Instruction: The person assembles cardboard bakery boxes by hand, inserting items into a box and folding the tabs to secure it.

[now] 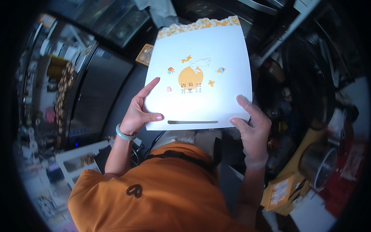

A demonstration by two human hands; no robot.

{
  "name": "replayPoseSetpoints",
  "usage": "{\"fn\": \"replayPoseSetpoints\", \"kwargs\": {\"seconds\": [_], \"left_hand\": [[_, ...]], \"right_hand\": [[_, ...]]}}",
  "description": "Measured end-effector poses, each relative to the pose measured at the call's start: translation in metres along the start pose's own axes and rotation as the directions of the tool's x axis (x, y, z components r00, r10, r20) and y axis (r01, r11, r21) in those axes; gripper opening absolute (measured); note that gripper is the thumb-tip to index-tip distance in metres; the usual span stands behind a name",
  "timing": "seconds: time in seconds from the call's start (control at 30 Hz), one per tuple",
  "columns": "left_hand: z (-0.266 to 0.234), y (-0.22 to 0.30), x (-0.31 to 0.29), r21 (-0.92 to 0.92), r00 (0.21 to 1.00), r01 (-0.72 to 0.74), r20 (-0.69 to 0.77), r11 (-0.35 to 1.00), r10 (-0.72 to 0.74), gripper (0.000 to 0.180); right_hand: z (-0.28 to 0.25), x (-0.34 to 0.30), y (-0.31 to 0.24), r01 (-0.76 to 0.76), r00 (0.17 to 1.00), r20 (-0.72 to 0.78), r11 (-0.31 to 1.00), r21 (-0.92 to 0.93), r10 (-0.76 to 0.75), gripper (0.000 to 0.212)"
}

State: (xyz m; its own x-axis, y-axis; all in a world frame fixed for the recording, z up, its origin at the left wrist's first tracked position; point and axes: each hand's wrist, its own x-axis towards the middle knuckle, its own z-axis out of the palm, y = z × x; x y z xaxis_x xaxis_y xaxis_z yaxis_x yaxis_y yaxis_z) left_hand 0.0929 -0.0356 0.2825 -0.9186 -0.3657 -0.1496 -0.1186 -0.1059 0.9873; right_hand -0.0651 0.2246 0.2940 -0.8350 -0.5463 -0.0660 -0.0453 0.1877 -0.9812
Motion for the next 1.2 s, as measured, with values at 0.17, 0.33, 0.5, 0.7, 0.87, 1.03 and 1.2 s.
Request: {"fn": "replayPoseSetpoints", "kwargs": {"seconds": [0.17, 0.33, 0.5, 0.7, 0.87, 1.03, 1.2], "left_hand": [[-0.002, 0.008, -0.048, 0.101, 0.974, 0.102, -0.215, 0.990, -0.079, 0.089], [0.016, -0.007, -0.095, 0.200, 0.873, 0.158, -0.485, 0.967, -0.042, 0.074], [-0.011, -0.020, -0.146, 0.455, 0.874, 0.249, -0.486, 0.855, 0.004, 0.084], [-0.071, -0.059, -0.262, 0.260, 0.767, 0.339, -0.633, 0.904, -0.106, 0.070], [-0.124, -0.101, -0.375, 0.239, 0.664, 0.325, -0.747, 0.915, -0.040, 0.053], [-0.155, -0.084, -0.442, -0.301, 0.470, 0.325, -0.771, 0.896, -0.430, 0.042], [-0.179, -0.114, -0.475, -0.140, 0.291, 0.379, -0.921, 0.915, -0.261, 0.040]], "right_hand": [[0.024, 0.018, 0.003, 0.226, 0.969, 0.167, 0.922, -0.314, -0.180, 0.038], [0.046, 0.035, 0.013, 0.321, 0.916, 0.329, 0.913, -0.252, -0.231, 0.036], [0.096, 0.010, 0.037, 0.408, 0.874, 0.362, 0.895, -0.181, -0.325, 0.030], [0.203, -0.057, 0.052, 0.271, 0.865, 0.486, 0.931, -0.245, -0.124, 0.032], [0.299, -0.124, 0.060, 0.263, 0.801, 0.596, 0.925, -0.273, -0.052, 0.038], [0.378, -0.148, 0.029, -0.152, 0.625, 0.729, 0.959, -0.237, 0.279, 0.030], [0.454, -0.166, -0.001, 0.290, 0.513, 0.851, 0.910, -0.298, 0.115, 0.031]]}}
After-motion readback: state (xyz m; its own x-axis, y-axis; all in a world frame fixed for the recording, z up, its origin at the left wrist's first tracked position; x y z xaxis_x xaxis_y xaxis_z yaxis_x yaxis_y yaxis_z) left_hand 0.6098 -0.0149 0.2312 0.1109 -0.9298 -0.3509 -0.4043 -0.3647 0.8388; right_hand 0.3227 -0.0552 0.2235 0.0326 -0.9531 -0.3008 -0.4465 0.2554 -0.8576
